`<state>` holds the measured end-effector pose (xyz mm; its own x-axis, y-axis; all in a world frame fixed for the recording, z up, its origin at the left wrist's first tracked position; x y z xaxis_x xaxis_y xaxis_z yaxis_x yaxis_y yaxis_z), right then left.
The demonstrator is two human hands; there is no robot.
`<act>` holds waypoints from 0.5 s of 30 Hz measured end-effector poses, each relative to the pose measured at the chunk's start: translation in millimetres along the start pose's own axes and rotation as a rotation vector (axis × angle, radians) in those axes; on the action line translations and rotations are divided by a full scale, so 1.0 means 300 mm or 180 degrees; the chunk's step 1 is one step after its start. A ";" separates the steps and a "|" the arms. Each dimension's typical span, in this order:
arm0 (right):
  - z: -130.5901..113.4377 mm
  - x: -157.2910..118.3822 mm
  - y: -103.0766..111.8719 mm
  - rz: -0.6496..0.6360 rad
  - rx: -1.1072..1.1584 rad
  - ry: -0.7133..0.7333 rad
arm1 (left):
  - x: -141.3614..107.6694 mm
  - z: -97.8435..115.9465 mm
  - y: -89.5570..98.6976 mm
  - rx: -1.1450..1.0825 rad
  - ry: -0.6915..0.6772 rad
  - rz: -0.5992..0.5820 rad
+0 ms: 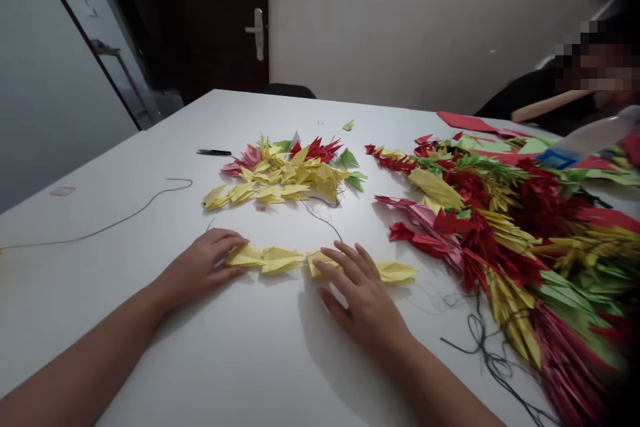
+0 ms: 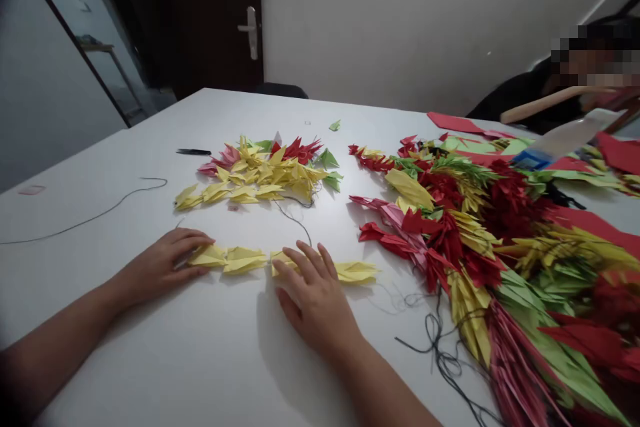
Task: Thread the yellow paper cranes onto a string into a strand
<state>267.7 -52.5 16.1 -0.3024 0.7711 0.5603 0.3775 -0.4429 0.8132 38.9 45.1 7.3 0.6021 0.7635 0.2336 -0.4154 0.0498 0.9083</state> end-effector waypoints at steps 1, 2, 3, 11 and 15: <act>-0.002 0.003 -0.009 -0.0084 -0.0003 0.0006 | 0.000 -0.004 0.001 0.0013 -0.0002 0.0001; 0.001 0.005 -0.015 -0.0141 -0.0007 -0.0017 | 0.000 -0.010 0.002 0.0033 -0.0007 -0.0002; 0.008 0.006 -0.012 -0.0125 -0.0017 -0.0059 | -0.001 -0.017 0.005 0.0057 -0.0014 -0.0002; 0.225 -0.064 0.114 0.0001 -0.0187 -0.1074 | -0.037 -0.130 0.049 0.0363 0.0224 -0.0013; 0.292 -0.091 0.100 -0.0550 0.0056 -0.1329 | -0.054 -0.181 0.066 0.0512 0.0374 0.0106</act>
<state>363.9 -46.7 11.4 0.0152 0.9531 0.3021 0.3685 -0.2863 0.8845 -16.1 68.7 2.5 0.5022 0.8334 0.2307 -0.3138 -0.0730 0.9467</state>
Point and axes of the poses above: each hand's wrist, its own x-axis towards the middle knuckle, its own y-axis out of the back of the hand, z = x × y, the point moved 6 cm from there along x, towards the middle knuckle, and after that the axes turned 7 degrees about z, right-handed, at the moved point
